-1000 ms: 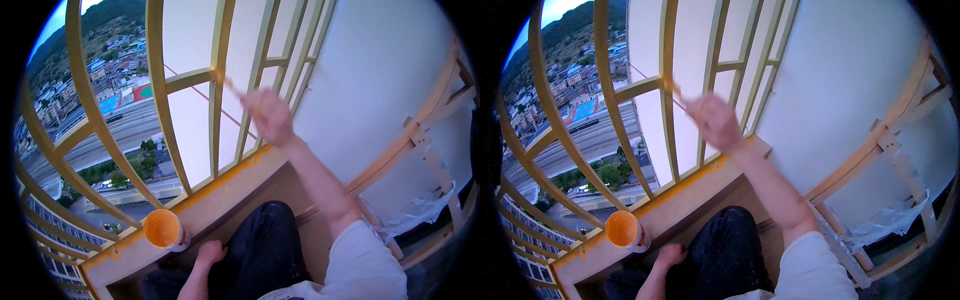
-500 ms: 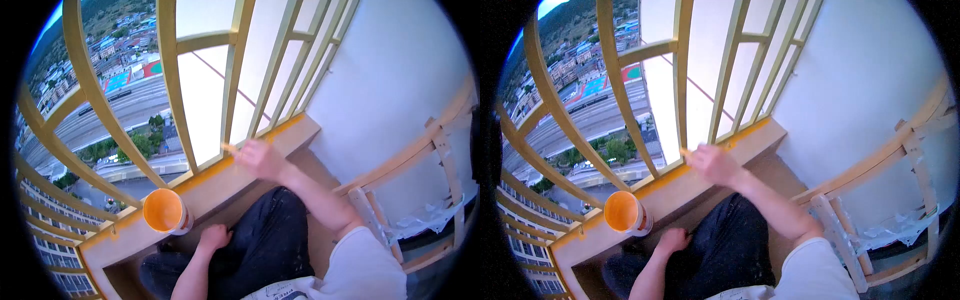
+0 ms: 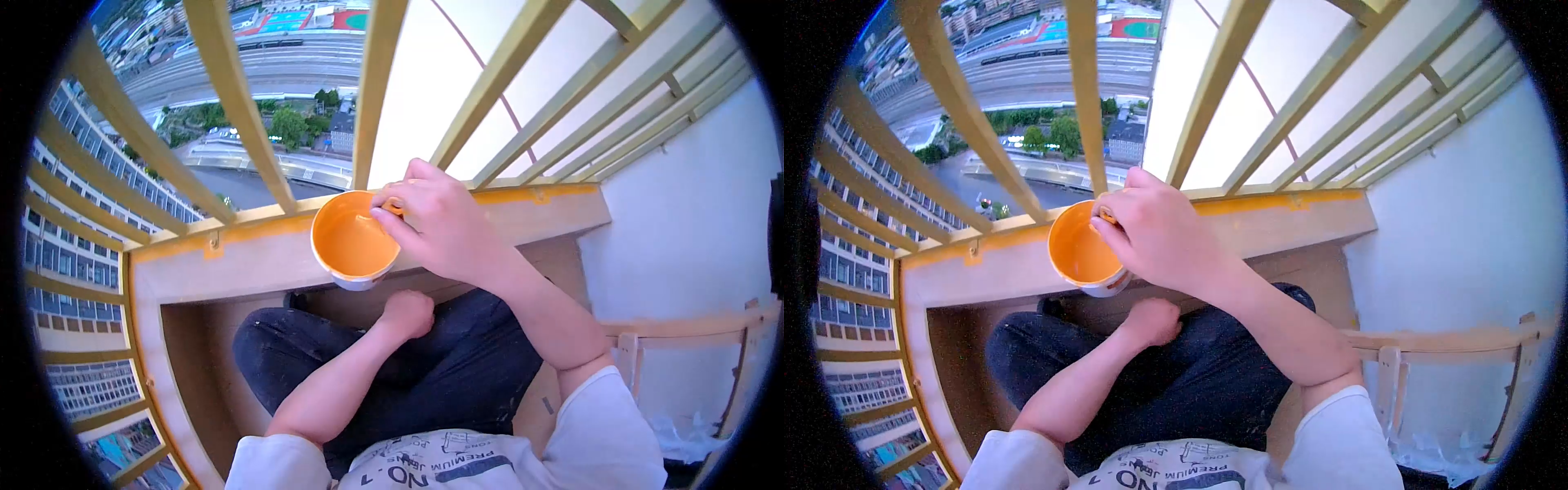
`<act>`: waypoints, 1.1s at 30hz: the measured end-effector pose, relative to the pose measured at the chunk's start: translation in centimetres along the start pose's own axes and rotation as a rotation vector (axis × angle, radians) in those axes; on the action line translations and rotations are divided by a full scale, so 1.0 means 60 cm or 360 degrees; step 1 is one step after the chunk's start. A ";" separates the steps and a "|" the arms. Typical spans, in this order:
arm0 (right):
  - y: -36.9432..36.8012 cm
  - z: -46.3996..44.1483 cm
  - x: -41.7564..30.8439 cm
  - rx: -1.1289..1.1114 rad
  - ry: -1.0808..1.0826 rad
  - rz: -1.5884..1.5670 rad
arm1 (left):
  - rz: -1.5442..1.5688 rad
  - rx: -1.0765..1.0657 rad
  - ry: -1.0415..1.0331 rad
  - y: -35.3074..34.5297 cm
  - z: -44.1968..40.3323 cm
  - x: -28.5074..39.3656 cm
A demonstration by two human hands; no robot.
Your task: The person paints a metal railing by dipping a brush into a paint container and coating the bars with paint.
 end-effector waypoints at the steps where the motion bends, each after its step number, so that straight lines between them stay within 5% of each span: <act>1: -0.019 -0.005 0.000 -0.0037 0.0069 0.0074 | 0.0020 0.0005 0.0009 0.000 -0.001 -0.003; 4: -0.043 -0.018 -0.004 -0.0082 0.0325 0.0542 | 0.0127 -0.0007 -0.0038 -0.010 -0.009 -0.001; 8: -0.026 -0.017 -0.034 -0.0046 0.0319 0.0624 | 0.0065 0.0085 -0.0052 -0.022 -0.018 -0.002; 11: -0.073 -0.005 -0.034 -0.0113 0.0639 0.0474 | 0.0023 0.0085 -0.0081 -0.013 -0.014 0.005; 24: -0.018 0.012 -0.005 0.0160 0.0532 0.0360 | 0.0048 -0.0070 0.0034 -0.010 -0.008 -0.001; 26: -0.033 0.021 -0.023 0.0131 0.0549 0.0259 | 0.0197 0.0482 -0.0249 -0.020 -0.021 -0.016; 28: -0.060 0.021 -0.025 0.0036 0.0587 0.0411 | 0.0180 0.0539 -0.0384 -0.012 -0.022 -0.005; 30: -0.018 0.025 -0.008 0.0162 0.0528 0.0469 | -0.0080 -0.0049 -0.0097 -0.017 -0.020 -0.003; 33: 0.136 0.076 0.004 0.0585 0.0243 0.0790 | -0.0117 -0.0123 -0.0060 0.012 0.007 0.015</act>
Point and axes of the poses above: each hand's wrist, its own z-axis away from the middle knuckle, its own y-axis out of the back of the hand, x = y × z, the point moved 6 cm from there along -z, towards the middle knuckle, and after that the axes turned 10 degrees about z, right-handed, at the moved point
